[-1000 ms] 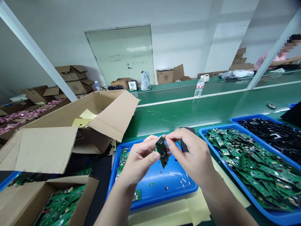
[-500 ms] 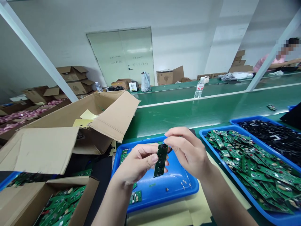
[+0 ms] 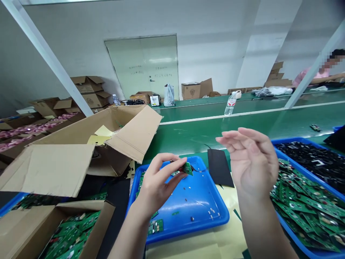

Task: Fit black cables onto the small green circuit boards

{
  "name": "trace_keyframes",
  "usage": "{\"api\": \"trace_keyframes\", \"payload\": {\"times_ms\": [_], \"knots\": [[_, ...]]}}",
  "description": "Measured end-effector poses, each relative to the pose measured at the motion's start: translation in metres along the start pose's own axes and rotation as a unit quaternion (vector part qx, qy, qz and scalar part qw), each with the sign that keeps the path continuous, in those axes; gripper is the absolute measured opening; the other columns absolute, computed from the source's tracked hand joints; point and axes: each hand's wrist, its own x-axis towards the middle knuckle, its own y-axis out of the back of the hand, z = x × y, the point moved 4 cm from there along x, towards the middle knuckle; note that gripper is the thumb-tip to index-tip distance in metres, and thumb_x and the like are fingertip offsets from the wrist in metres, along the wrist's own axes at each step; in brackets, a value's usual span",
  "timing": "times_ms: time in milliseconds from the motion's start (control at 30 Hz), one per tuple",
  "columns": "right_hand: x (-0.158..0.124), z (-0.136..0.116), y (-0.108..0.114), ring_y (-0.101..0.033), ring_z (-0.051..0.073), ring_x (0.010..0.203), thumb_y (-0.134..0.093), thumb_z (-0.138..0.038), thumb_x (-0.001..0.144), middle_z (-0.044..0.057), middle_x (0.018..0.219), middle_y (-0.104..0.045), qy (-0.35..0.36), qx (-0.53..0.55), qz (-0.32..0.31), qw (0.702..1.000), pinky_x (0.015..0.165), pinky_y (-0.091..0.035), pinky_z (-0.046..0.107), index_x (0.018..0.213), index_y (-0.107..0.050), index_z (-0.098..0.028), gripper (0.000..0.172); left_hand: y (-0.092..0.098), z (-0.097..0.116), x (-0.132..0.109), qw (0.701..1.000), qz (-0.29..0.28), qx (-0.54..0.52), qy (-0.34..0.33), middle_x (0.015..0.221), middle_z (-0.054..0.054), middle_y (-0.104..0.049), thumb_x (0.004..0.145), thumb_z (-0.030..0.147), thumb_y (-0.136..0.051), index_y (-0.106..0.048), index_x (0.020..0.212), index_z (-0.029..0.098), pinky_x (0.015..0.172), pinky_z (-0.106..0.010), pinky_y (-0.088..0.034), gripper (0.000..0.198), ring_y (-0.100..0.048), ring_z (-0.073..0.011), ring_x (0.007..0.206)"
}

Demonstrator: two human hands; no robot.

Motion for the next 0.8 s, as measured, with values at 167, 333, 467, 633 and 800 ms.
{"api": "trace_keyframes", "payload": {"times_ms": [167, 333, 467, 633, 800], "knots": [[0.002, 0.033, 0.002, -0.068, 0.014, 0.068, -0.052, -0.042, 0.09, 0.001, 0.078, -0.071, -0.285, 0.043, -0.097, 0.952, 0.065, -0.056, 0.029, 0.101, -0.061, -0.021, 0.025, 0.005, 0.012, -0.004, 0.988, 0.065, 0.107, -0.086, 0.103, -0.006, -0.056, 0.077, 0.003, -0.066, -0.065, 0.107, 0.016, 0.082, -0.033, -0.056, 0.033, -0.06, -0.0177, 0.095], [-0.025, 0.023, -0.022, -0.067, 0.014, 0.064, -0.066, -0.042, 0.082, 0.0, 0.071, -0.067, -0.399, 0.067, -0.316, 0.858, 0.061, -0.053, 0.027, 0.125, -0.047, -0.019, 0.052, 0.003, 0.012, -0.009, 0.984, 0.084, 0.123, -0.096, 0.105, -0.004, -0.059, 0.075, 0.002, -0.069, -0.065, 0.111, 0.02, 0.089, -0.036, -0.054, 0.04, -0.06, -0.018, 0.097], [-0.028, 0.01, -0.027, -0.065, 0.011, 0.064, -0.065, -0.024, 0.084, -0.004, 0.067, -0.063, -0.377, 0.019, -0.301, 0.875, 0.061, -0.051, 0.023, 0.124, -0.047, -0.021, 0.044, 0.005, 0.007, -0.01, 0.985, 0.084, 0.121, -0.091, 0.104, -0.003, -0.06, 0.075, 0.002, -0.068, -0.063, 0.116, 0.023, 0.088, -0.036, -0.055, 0.047, -0.06, -0.0185, 0.096], [-0.028, 0.011, -0.03, -0.063, 0.011, 0.06, -0.063, -0.019, 0.083, -0.005, 0.065, -0.062, -0.378, 0.025, -0.297, 0.877, 0.058, -0.051, 0.023, 0.119, -0.05, -0.02, 0.039, 0.006, 0.004, -0.01, 0.984, 0.084, 0.128, -0.094, 0.103, -0.004, -0.06, 0.076, 0.004, -0.068, -0.06, 0.12, 0.027, 0.086, -0.037, -0.056, 0.05, -0.061, -0.0193, 0.094], [-0.03, 0.015, -0.034, -0.06, 0.008, 0.053, -0.063, -0.021, 0.084, -0.006, 0.063, -0.058, -0.383, 0.075, -0.29, 0.874, 0.051, -0.049, 0.019, 0.117, -0.052, -0.019, 0.035, 0.006, 0.005, -0.003, 0.992, 0.07, 0.092, -0.05, 0.1, -0.004, -0.06, 0.078, 0.009, -0.068, -0.064, 0.112, 0.024, 0.082, -0.032, -0.057, 0.038, -0.063, -0.0166, 0.089]]}}
